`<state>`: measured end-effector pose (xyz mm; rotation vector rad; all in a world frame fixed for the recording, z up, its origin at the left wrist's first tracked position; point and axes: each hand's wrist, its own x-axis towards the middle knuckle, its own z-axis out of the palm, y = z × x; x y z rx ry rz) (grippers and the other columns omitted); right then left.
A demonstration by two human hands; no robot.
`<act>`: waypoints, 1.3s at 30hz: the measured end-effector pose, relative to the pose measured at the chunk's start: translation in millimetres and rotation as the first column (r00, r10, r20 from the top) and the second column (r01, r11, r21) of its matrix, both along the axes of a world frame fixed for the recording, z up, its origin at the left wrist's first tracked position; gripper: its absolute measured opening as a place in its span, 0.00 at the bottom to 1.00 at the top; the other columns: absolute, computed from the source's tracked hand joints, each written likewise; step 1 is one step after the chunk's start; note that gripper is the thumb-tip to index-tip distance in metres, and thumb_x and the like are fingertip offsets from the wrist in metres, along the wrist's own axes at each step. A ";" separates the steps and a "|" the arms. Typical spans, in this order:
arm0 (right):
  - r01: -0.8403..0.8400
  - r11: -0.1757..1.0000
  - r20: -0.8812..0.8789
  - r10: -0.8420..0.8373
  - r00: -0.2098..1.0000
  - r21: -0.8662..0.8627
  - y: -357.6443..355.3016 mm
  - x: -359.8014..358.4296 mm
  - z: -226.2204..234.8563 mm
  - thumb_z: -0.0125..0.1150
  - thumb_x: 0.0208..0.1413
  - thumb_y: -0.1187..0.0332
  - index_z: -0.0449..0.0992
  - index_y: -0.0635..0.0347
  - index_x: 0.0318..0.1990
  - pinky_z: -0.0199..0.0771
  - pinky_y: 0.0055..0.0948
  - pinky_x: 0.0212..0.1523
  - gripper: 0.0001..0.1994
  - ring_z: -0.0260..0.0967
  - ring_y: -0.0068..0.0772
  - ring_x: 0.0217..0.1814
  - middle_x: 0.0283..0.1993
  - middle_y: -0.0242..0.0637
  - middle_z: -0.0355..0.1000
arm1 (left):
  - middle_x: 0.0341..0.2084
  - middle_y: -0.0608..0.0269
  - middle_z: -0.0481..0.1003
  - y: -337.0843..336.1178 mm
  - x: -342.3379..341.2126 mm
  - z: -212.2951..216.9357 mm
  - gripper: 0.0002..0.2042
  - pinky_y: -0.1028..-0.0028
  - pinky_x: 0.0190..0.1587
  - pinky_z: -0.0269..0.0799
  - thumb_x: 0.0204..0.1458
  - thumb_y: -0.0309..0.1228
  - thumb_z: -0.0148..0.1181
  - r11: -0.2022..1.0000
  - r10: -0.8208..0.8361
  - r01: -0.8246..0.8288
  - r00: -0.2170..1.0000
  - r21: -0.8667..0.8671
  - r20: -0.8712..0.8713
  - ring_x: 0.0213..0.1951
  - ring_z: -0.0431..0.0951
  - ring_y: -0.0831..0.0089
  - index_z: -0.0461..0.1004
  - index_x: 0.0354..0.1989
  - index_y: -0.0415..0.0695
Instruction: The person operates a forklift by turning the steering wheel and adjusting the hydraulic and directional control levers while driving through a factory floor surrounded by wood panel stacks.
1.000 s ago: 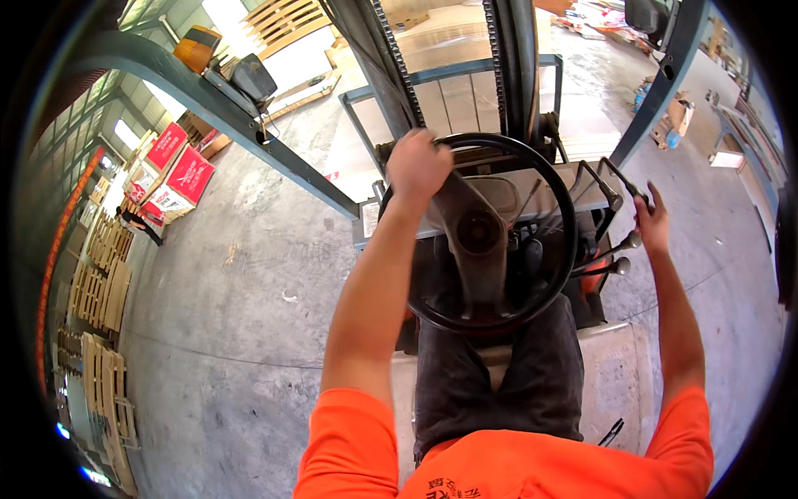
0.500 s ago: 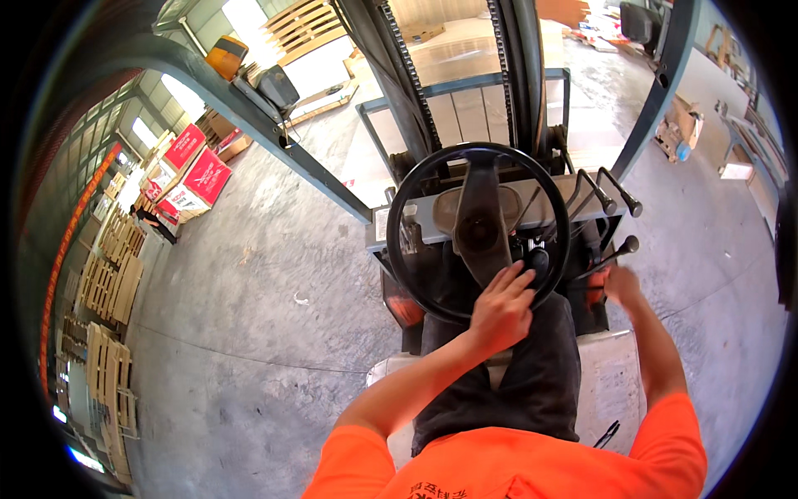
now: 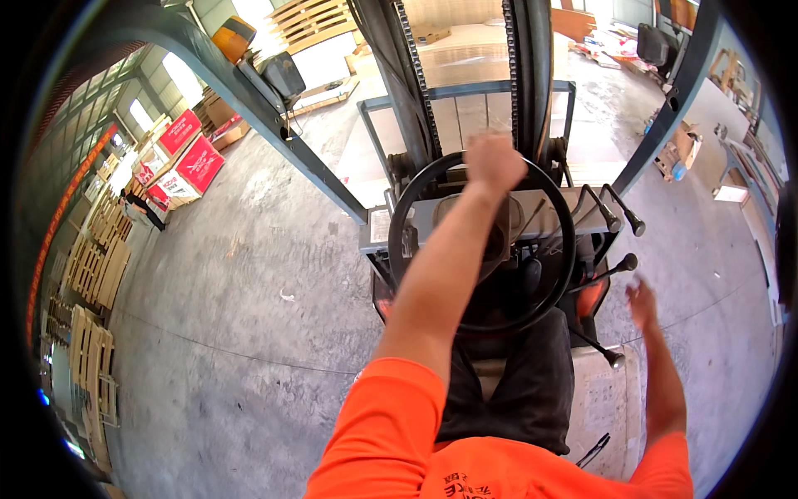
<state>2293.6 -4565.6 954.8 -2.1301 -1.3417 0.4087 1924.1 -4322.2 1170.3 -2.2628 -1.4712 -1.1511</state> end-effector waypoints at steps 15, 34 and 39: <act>0.070 0.909 -0.001 -0.076 0.997 0.411 240.6 2.4 118.4 0.42 0.64 0.52 0.71 0.59 0.55 0.65 0.40 0.58 0.22 0.67 0.54 0.58 0.52 0.53 0.72 | 0.39 0.50 0.78 -4.7 -63.4 6.2 0.14 0.62 0.48 0.73 0.42 0.30 0.58 0.994 -0.112 0.113 0.988 0.002 0.110 0.43 0.77 0.53 0.80 0.37 0.39; -0.006 0.910 -0.021 0.016 1.000 0.414 250.2 13.9 119.1 0.42 0.66 0.54 0.67 0.62 0.57 0.64 0.38 0.59 0.23 0.67 0.52 0.58 0.53 0.54 0.71 | 0.38 0.55 0.78 -14.3 26.0 -8.8 0.12 0.65 0.48 0.73 0.40 0.26 0.58 0.936 -0.344 0.348 0.935 -0.045 0.089 0.43 0.76 0.55 0.80 0.35 0.40; 0.009 0.913 -0.025 0.001 1.000 0.408 248.4 7.2 117.7 0.42 0.66 0.54 0.66 0.63 0.58 0.63 0.37 0.60 0.23 0.67 0.51 0.59 0.54 0.55 0.71 | 0.37 0.56 0.78 -19.8 33.2 -12.7 0.11 0.64 0.48 0.73 0.39 0.25 0.59 0.908 -0.416 0.419 0.904 -0.014 0.100 0.43 0.77 0.56 0.80 0.34 0.40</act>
